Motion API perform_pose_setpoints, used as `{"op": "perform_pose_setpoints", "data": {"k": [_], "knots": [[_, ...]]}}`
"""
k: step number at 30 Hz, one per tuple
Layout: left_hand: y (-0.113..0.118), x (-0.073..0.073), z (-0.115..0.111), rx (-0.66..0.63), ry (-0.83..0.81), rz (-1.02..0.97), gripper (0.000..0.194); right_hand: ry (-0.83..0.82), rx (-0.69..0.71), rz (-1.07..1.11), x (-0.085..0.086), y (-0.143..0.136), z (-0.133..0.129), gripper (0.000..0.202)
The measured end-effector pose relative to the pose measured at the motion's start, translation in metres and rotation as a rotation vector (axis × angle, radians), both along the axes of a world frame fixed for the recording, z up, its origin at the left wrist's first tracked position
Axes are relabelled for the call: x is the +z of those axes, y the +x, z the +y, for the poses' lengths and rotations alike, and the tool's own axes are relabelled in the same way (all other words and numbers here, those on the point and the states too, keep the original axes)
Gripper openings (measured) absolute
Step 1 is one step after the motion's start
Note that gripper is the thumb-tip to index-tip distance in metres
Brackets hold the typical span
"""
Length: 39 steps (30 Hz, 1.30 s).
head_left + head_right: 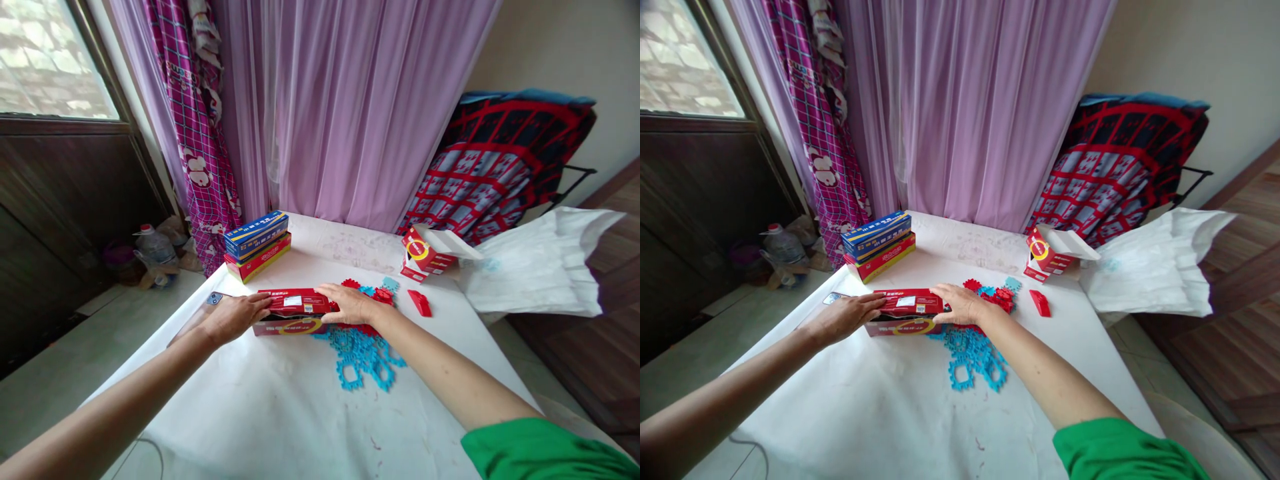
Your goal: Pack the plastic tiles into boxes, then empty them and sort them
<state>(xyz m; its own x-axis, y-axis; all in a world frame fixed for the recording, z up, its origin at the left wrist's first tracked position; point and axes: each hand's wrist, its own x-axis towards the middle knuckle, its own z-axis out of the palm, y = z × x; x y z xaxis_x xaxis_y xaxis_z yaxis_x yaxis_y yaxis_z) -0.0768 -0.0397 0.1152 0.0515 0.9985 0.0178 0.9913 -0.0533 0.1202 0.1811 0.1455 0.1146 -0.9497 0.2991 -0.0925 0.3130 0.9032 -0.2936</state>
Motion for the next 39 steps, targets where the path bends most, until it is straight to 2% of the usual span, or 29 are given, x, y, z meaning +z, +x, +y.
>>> {"op": "perform_pose_setpoints", "data": {"k": [7, 12, 17, 22, 27, 33, 36, 39], "knots": [[0.001, 0.000, 0.000, 0.003, 0.034, -0.014, 0.047, -0.065, -0.007, -0.024, 0.007, -0.002, 0.000, 0.067], [0.009, -0.007, -0.003, 0.035, 0.060, 0.004, 0.050, -0.111, -0.025, -0.011, 0.003, 0.000, -0.002, 0.066], [0.013, -0.008, -0.004, 0.054, 0.061, 0.011, 0.053, -0.143, -0.027, 0.022, 0.002, 0.002, -0.005, 0.066], [0.007, -0.009, -0.004, 0.021, 0.046, -0.031, 0.055, -0.201, -0.097, 0.085, -0.005, 0.007, -0.012, 0.084], [0.001, -0.006, -0.005, 0.035, 0.043, -0.068, 0.054, -0.251, -0.139, 0.166, -0.013, 0.015, -0.016, 0.087], [-0.001, -0.001, -0.006, 0.077, 0.055, -0.084, 0.053, -0.196, -0.113, 0.138, -0.013, 0.015, -0.016, 0.090], [-0.003, 0.003, -0.004, 0.060, 0.053, -0.111, 0.056, -0.156, -0.098, 0.120, -0.011, 0.015, -0.016, 0.081], [-0.007, 0.011, 0.002, 0.033, 0.042, -0.138, 0.060, -0.088, -0.143, 0.117, -0.007, 0.016, -0.015, 0.066]]}}
